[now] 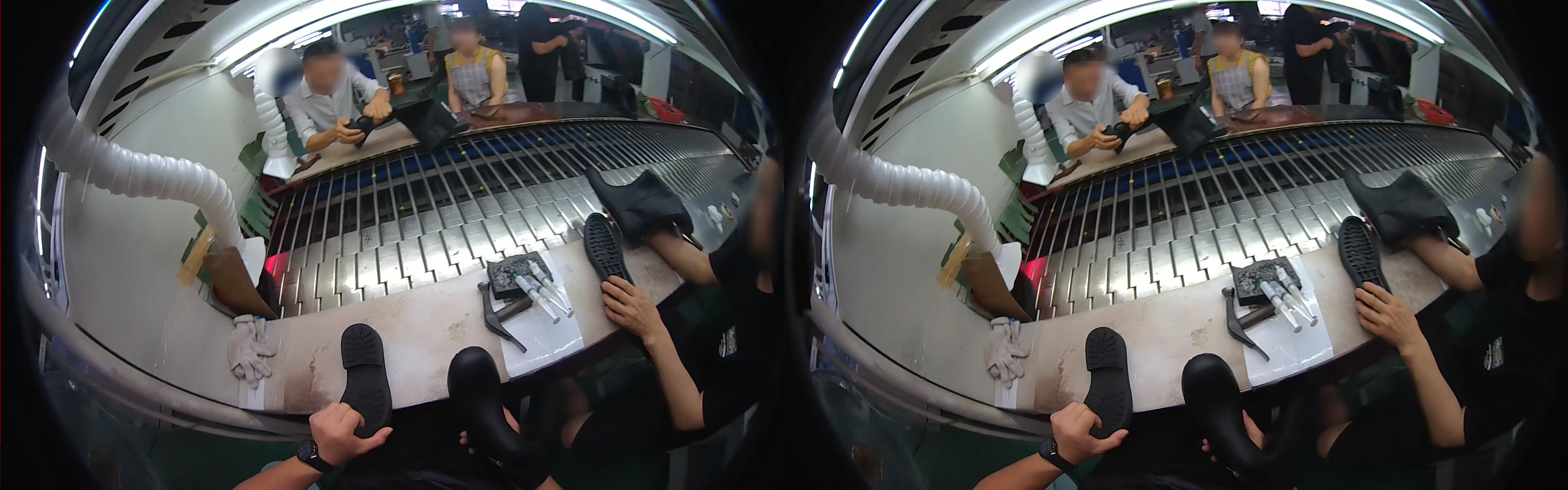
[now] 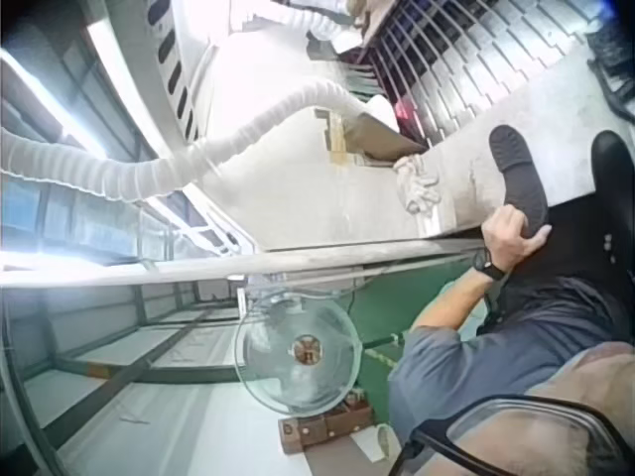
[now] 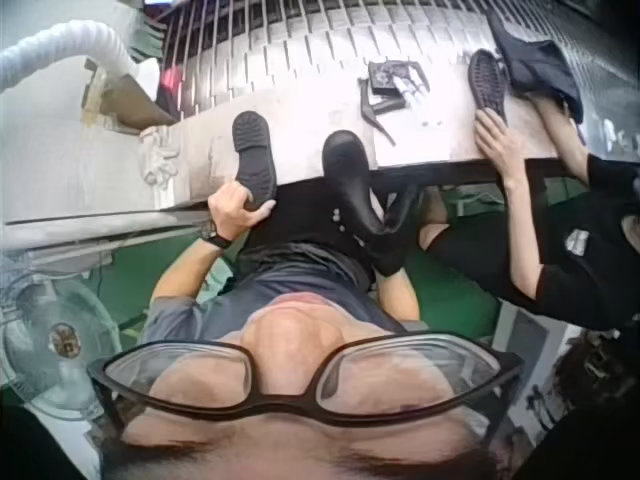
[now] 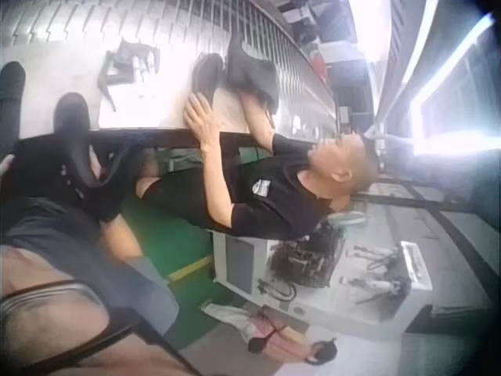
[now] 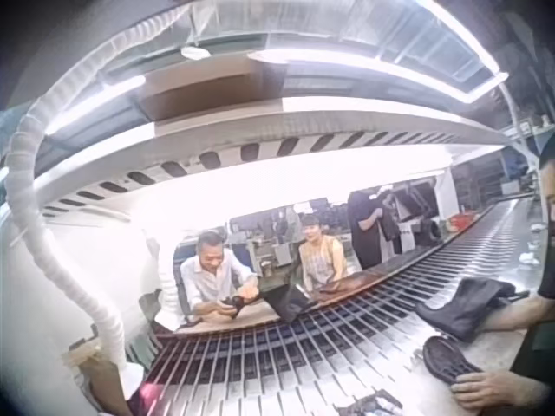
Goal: The person retrieves shoe soles and boot uppers from a conveyor belt, then aligns and attaches the soles onto the boot uppers by pressing them together by hand.
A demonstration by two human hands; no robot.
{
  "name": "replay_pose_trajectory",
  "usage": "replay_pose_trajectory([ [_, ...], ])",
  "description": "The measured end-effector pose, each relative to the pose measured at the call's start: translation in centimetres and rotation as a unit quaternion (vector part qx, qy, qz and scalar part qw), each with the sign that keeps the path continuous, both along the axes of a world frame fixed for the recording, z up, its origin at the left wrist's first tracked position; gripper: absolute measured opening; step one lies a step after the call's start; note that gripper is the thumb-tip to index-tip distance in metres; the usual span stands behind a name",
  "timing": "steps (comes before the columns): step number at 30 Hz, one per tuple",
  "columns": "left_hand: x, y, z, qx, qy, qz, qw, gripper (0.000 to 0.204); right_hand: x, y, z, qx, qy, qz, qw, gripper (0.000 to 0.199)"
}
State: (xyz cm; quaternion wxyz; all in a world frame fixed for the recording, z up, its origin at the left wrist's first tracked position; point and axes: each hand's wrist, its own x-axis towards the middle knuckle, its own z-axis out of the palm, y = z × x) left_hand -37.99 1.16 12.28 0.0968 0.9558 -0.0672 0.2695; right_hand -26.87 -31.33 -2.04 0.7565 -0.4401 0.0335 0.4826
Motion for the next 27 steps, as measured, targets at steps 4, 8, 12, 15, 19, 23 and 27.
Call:
replay_pose_trajectory([
  [4,-0.4,0.2,-0.4,0.041,-0.03,-0.068,0.996,0.056,-1.6,0.6,3.3,-0.036,-0.016,-0.002,0.999,0.105],
  [8,-2.4,0.6,-1.4,0.023,-0.062,-0.142,0.988,0.043,-4.0,0.7,2.7,0.279,0.211,-0.137,0.927,0.052],
  [12,-4.4,2.7,-4.7,-0.043,0.03,-0.188,0.981,0.036,-7.0,0.9,3.6,0.17,0.137,-0.209,0.953,0.052],
  [15,-4.5,4.9,-6.4,-0.041,0.057,-0.251,0.965,0.044,-7.6,0.3,-0.4,0.113,0.034,-0.191,0.975,0.053],
  [19,-4.0,7.6,-5.6,0.031,0.085,-0.259,0.962,0.048,-6.9,0.4,-0.7,0.165,0.038,-0.173,0.97,0.053],
  [23,-0.6,9.7,-2.7,-0.084,0.03,-0.281,0.956,0.068,-7.4,-0.6,-3.4,0.106,-0.066,-0.135,0.983,0.055],
  [27,3.7,10.1,2.7,-0.238,-0.115,-0.212,0.941,0.039,-6.9,-0.3,-2.0,0.151,-0.009,-0.155,0.976,0.057],
])
